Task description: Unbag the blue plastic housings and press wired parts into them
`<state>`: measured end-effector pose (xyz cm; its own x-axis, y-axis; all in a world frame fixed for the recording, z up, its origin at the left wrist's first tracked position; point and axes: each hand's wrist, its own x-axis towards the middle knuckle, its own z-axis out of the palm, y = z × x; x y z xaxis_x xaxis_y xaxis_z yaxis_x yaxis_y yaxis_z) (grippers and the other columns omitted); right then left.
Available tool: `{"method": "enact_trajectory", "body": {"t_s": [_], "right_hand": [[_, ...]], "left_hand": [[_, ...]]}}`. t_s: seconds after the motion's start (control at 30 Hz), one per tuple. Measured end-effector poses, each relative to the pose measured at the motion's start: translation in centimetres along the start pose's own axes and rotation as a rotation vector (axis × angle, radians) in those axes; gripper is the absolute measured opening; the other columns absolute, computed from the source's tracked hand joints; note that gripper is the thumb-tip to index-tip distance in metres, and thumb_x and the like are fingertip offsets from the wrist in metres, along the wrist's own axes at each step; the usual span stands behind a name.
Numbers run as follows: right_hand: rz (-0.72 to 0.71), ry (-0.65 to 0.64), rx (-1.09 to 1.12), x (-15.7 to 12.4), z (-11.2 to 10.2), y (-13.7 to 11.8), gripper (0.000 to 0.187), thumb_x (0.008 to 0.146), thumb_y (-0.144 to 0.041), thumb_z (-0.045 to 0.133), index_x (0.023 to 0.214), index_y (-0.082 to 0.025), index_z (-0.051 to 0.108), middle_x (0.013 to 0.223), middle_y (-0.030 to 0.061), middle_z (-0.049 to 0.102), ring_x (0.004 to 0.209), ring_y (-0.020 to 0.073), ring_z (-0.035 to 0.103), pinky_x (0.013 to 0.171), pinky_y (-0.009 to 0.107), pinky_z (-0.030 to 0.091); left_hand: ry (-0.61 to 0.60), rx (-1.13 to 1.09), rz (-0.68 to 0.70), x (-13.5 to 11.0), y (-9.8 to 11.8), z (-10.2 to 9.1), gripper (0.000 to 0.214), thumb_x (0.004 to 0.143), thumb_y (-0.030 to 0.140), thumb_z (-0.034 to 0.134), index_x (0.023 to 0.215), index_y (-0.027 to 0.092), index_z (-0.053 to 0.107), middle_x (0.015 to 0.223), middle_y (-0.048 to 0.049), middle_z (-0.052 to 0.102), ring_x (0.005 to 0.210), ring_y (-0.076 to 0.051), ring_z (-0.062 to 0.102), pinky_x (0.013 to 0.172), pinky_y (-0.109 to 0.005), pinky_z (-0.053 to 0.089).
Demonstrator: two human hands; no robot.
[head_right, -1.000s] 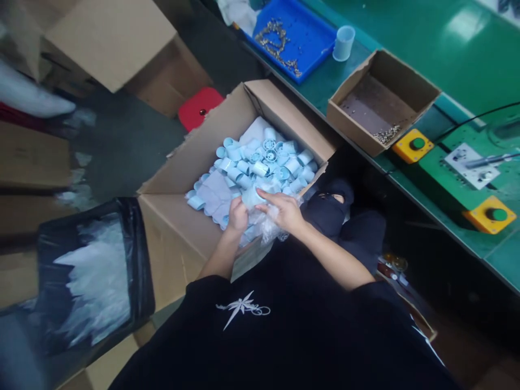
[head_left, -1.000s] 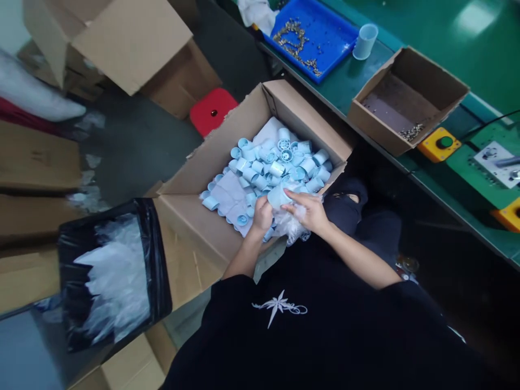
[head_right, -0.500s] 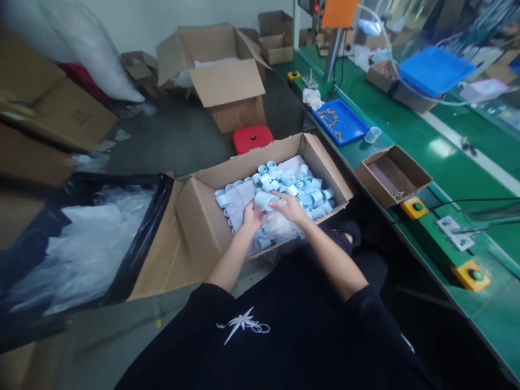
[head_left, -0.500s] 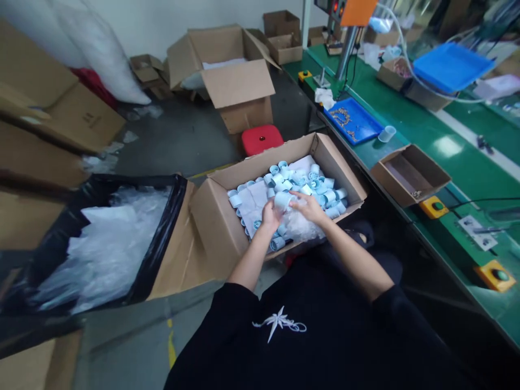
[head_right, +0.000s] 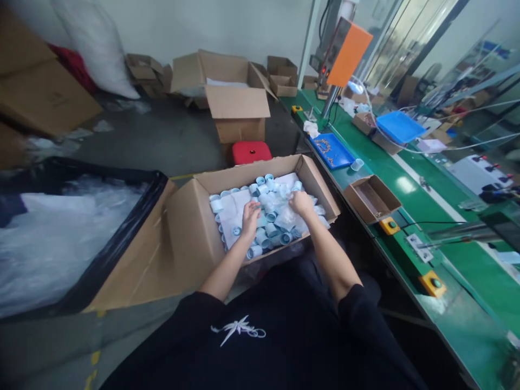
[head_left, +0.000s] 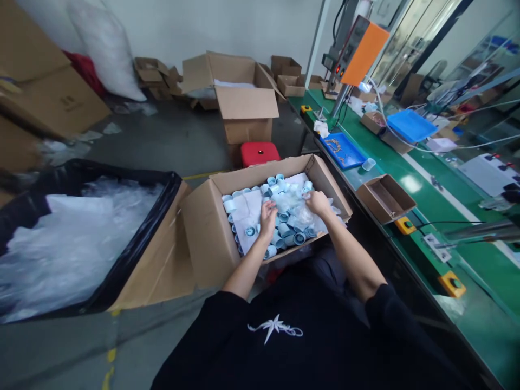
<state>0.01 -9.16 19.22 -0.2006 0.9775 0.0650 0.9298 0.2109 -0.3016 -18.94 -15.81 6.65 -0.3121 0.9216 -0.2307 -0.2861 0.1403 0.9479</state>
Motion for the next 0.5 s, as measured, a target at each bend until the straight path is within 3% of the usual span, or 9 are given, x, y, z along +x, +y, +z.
{"method": "enact_trajectory", "body": {"t_s": [0.17, 0.27, 0.37, 0.5], "right_hand": [[0.042, -0.043, 0.038, 0.9, 1.5, 0.4, 0.047, 0.107, -0.046, 0.044, 0.102, -0.012, 0.076, 0.098, 0.0185, 0.08, 0.088, 0.0252, 0.072, 0.079, 0.029, 0.049], [0.0, -0.105, 0.08, 0.7, 1.9, 0.5, 0.044, 0.105, -0.05, 0.052, 0.108, -0.012, 0.076, 0.094, 0.017, 0.079, 0.083, 0.0236, 0.07, 0.077, 0.028, 0.049], [-0.049, -0.16, 0.108, 0.2, 1.9, 0.2, 0.039, 0.104, -0.045, 0.054, 0.111, -0.013, 0.075, 0.093, 0.0156, 0.079, 0.084, 0.0232, 0.071, 0.079, 0.028, 0.05], [-0.063, -0.184, 0.133, -1.1, 1.7, -0.4, 0.022, 0.097, -0.032, 0.064, 0.105, -0.017, 0.077, 0.097, 0.0118, 0.081, 0.093, 0.0236, 0.074, 0.086, 0.027, 0.051]], "left_hand": [[-0.163, 0.241, 0.426, -0.8, -0.3, 0.2, 0.061, 0.094, 0.045, 0.069, 0.148, 0.026, 0.049, 0.16, -0.0145, 0.052, 0.147, -0.032, 0.051, 0.115, -0.047, 0.051], [-0.115, 0.38, 0.597, 0.8, 0.3, 1.1, 0.058, 0.1, 0.051, 0.063, 0.149, 0.023, 0.053, 0.159, -0.017, 0.052, 0.154, -0.034, 0.044, 0.128, -0.054, 0.036], [-0.158, 0.535, 0.632, 3.5, 1.5, 1.7, 0.045, 0.1, 0.048, 0.062, 0.137, 0.023, 0.067, 0.148, -0.0152, 0.064, 0.153, -0.034, 0.046, 0.133, -0.056, 0.028], [-0.414, 0.652, 0.593, 4.8, 3.7, 1.9, 0.024, 0.092, 0.043, 0.07, 0.094, 0.022, 0.081, 0.115, -0.0117, 0.078, 0.115, -0.031, 0.071, 0.112, -0.049, 0.055]]}}
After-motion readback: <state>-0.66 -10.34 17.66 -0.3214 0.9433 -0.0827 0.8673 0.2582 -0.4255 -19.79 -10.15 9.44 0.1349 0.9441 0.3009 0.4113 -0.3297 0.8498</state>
